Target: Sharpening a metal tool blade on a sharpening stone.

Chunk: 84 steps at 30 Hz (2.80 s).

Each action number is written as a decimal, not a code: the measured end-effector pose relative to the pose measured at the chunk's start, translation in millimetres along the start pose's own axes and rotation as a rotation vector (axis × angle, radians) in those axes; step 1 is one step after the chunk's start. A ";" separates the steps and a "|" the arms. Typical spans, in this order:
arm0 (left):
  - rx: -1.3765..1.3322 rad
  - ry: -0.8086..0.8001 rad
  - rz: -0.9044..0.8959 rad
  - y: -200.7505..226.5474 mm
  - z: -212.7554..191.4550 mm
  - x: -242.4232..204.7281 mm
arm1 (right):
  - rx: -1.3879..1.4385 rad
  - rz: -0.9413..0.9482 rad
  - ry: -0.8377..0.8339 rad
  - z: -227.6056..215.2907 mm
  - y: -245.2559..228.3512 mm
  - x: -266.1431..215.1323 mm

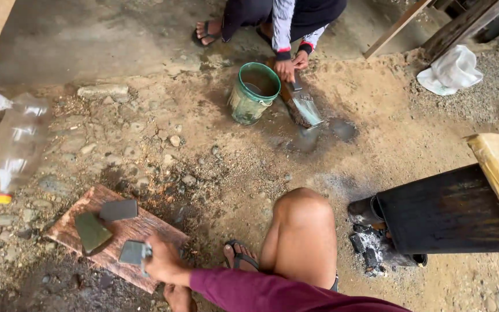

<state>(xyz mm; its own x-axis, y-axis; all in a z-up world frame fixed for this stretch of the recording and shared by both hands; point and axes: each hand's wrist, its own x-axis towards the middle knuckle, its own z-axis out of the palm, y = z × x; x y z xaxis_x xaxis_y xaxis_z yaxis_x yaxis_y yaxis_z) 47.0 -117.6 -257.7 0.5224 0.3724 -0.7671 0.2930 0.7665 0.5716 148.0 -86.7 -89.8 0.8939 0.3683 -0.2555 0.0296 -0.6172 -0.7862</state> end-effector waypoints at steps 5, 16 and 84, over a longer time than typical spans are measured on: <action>-0.062 -0.062 0.074 26.3 12.0 -44.5 | -0.046 0.043 -0.033 27.7 2.4 32.7; 0.023 0.018 0.266 -23.2 16.8 -10.3 | 0.135 0.134 -0.105 21.3 29.6 51.0; -0.175 -0.194 0.294 38.9 43.7 -61.7 | 0.310 0.081 -0.159 11.9 -8.6 51.4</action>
<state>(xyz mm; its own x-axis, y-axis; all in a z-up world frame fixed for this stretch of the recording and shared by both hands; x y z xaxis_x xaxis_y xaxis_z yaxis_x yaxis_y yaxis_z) 61.2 -133.7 -175.3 0.7102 0.4962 -0.4994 -0.0240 0.7260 0.6873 188.4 -54.2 -102.9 0.8063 0.4454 -0.3891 -0.1973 -0.4177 -0.8869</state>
